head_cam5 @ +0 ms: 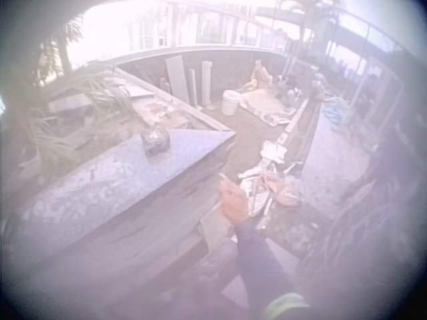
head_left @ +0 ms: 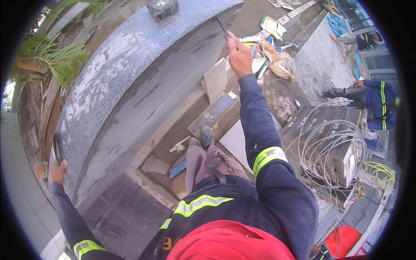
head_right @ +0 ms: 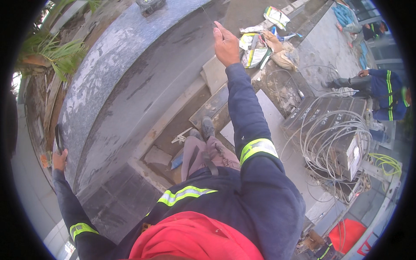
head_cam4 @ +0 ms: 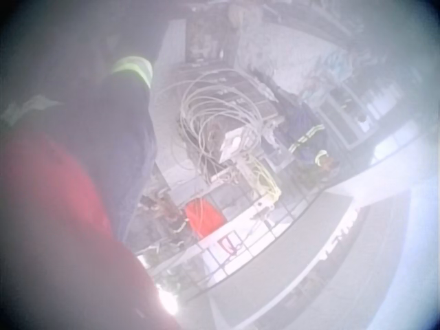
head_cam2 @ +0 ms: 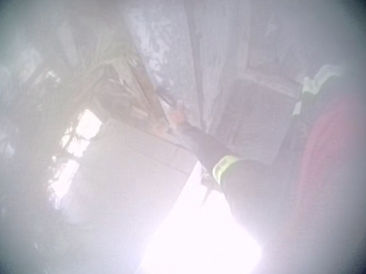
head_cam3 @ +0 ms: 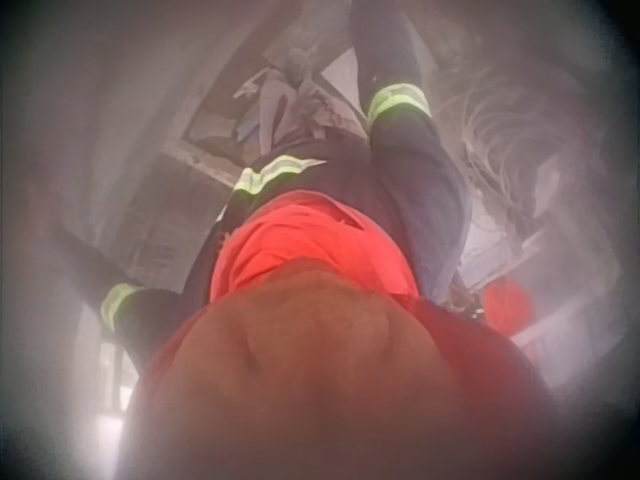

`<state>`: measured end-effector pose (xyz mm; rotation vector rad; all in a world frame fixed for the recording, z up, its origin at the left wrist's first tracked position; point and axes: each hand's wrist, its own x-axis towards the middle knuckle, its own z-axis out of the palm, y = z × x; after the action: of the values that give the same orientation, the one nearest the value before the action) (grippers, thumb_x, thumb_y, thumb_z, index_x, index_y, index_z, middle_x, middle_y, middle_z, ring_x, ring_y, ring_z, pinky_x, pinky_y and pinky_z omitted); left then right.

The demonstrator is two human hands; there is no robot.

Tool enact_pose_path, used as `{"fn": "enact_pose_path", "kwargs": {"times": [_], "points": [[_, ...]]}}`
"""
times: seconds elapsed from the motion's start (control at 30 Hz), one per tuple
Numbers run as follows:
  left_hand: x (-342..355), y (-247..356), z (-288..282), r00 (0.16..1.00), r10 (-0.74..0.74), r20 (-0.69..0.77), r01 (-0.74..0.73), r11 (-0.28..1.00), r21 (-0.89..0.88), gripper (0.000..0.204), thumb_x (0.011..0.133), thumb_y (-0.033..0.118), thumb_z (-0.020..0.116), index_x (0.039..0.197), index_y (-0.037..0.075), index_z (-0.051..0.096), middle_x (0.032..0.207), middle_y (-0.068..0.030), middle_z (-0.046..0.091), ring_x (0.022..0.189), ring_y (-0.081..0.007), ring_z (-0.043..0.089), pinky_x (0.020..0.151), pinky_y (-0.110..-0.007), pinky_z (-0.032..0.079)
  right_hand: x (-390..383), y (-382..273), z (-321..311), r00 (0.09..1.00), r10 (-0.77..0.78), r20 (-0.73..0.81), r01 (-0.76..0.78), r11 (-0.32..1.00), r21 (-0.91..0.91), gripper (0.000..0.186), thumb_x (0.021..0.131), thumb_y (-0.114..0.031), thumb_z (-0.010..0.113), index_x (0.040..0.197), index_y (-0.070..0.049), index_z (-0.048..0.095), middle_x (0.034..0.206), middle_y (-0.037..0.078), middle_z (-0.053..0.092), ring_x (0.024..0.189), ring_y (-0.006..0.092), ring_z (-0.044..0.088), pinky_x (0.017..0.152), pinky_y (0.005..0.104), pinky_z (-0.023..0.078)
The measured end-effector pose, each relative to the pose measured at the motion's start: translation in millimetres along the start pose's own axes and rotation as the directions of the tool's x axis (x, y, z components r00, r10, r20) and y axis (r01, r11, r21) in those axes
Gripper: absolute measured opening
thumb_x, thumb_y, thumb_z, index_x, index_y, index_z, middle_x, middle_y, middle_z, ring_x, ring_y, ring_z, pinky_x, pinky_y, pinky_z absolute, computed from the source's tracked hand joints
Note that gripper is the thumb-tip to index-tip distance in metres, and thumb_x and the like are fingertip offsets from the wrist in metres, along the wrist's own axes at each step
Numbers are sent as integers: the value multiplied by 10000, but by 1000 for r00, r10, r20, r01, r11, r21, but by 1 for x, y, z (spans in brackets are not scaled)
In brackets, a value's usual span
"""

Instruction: The person measures a curved stone planter edge with a tape measure and marks it with a pencil. The person then uses a chisel and hammer to chip away at the stone surface, creating small fragments.

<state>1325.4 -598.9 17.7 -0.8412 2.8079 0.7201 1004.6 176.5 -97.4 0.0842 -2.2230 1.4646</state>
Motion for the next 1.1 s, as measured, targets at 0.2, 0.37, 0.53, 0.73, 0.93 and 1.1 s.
{"fn": "enact_pose_path", "kwargs": {"times": [0.2,0.37,0.53,0.73,0.93,1.1], "points": [[-5,10,0,1000,-3,8,3,1000,-19,444,841,445,818,874,44,630,652,27,514,504,-88,481,455,-273,385,0,-15,24,965,261,-32,-223,877,426,443,1056,-275,562,1389,16,598,766,29,643,639,76,514,621,271,469],[-4,7,0,1000,-20,-3,21,1000,23,455,846,460,812,875,44,630,651,26,520,505,-89,486,462,-275,399,-20,-10,67,979,89,-186,-70,992,103,417,1053,-252,549,1376,4,611,887,111,678,725,181,594,711,325,496],[-1,-3,-3,999,-40,-9,41,997,59,498,822,501,825,862,49,621,649,27,523,504,-89,493,462,-272,409,-49,-12,62,991,-30,-131,28,999,-18,407,1044,-242,543,1359,4,620,919,159,675,823,265,633,781,374,507],[4,-11,-4,999,-40,-1,40,998,42,524,808,527,829,846,53,610,650,25,522,499,-91,498,453,-279,406,-40,-28,37,981,182,-70,-168,971,171,416,1050,-250,545,1362,16,616,916,126,682,848,219,631,797,354,504],[1,-10,0,998,2,-61,0,999,33,520,828,515,816,871,32,626,661,21,530,503,-95,490,455,-279,400,-50,-32,65,994,54,-99,-50,998,38,419,1052,-247,550,1369,21,608,879,97,656,817,201,605,773,341,494],[2,-9,-3,1000,-27,-10,27,999,42,499,837,495,809,878,32,628,664,21,526,505,-96,490,453,-275,403,-81,-28,63,998,65,-11,-66,998,-18,449,1061,-231,563,1439,12,548,866,80,682,759,112,600,706,288,501]]}}
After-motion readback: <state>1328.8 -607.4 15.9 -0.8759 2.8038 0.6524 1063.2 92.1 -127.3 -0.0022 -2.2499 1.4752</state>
